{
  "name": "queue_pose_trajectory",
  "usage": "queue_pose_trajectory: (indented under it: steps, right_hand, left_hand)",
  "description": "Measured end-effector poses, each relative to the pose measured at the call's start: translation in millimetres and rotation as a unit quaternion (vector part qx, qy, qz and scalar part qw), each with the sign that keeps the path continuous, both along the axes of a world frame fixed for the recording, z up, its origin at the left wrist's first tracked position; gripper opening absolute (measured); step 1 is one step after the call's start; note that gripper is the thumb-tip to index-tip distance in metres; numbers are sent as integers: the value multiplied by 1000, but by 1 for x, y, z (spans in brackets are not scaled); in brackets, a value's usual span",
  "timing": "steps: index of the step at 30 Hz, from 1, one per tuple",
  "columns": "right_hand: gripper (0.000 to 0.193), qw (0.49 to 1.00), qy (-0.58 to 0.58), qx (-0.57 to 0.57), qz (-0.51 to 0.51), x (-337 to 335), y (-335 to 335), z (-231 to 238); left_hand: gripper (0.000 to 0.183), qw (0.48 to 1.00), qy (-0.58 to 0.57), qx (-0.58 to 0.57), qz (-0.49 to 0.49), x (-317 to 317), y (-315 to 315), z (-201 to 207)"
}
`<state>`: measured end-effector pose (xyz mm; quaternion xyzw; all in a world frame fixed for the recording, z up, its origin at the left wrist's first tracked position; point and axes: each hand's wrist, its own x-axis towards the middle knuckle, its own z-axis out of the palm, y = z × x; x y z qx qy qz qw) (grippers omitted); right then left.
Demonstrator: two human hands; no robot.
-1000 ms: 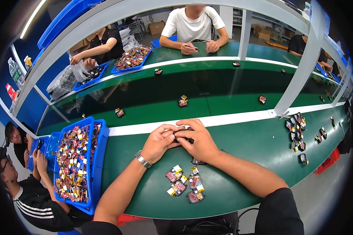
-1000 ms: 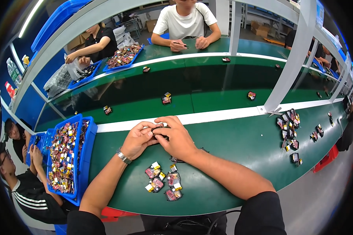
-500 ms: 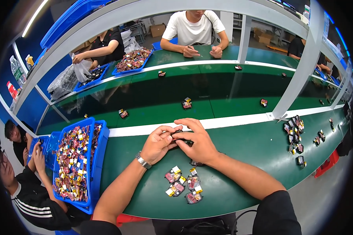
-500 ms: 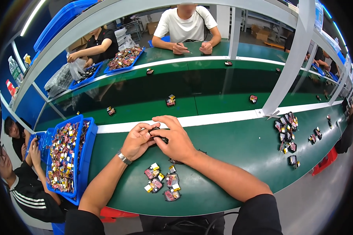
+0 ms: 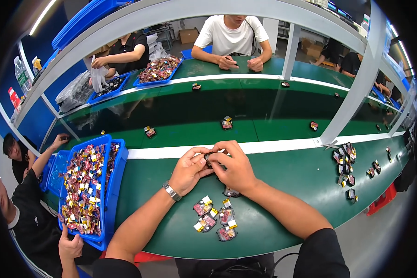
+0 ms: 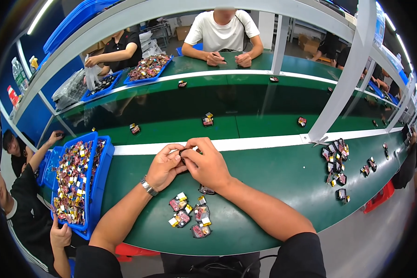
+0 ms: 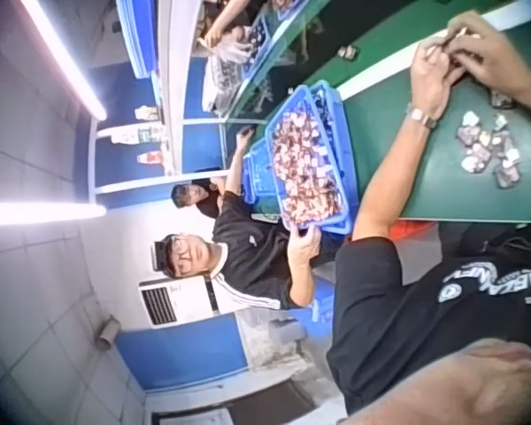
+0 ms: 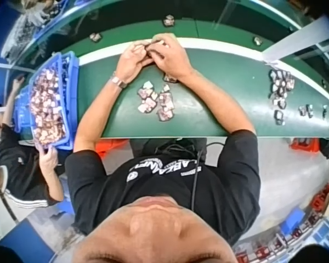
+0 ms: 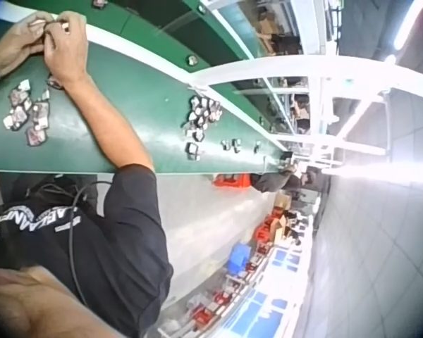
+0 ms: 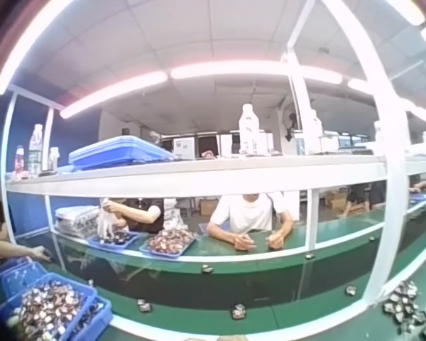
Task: Assemble small electronic components on a factory conveyor line.
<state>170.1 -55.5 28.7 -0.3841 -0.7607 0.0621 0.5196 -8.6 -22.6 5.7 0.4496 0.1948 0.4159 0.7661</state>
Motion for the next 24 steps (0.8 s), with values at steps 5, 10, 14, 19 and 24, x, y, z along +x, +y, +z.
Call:
queue_pose_trajectory:
  steps: [5,10,14,19,24]
  right_hand:
    - [19,998,-48,26,-24,-2,0,-2]
    - [18,997,-66,27,-33,-4,-3,-2]
    - [17,990,-119,64,-45,1,0,-5]
    - [18,989,-122,64,-57,-2,-3,-5]
    - [19,990,-115,36,-71,-6,-5,-4]
  left_hand:
    - [26,1000,15,-12,4,-3,-1,-1]
    - [24,1000,14,-9,7,0,-1,0]
    - [26,999,24,-23,13,0,-3,4]
    - [25,999,26,-28,22,1,-3,2]
    - [25,999,32,-25,21,0,-3,3]
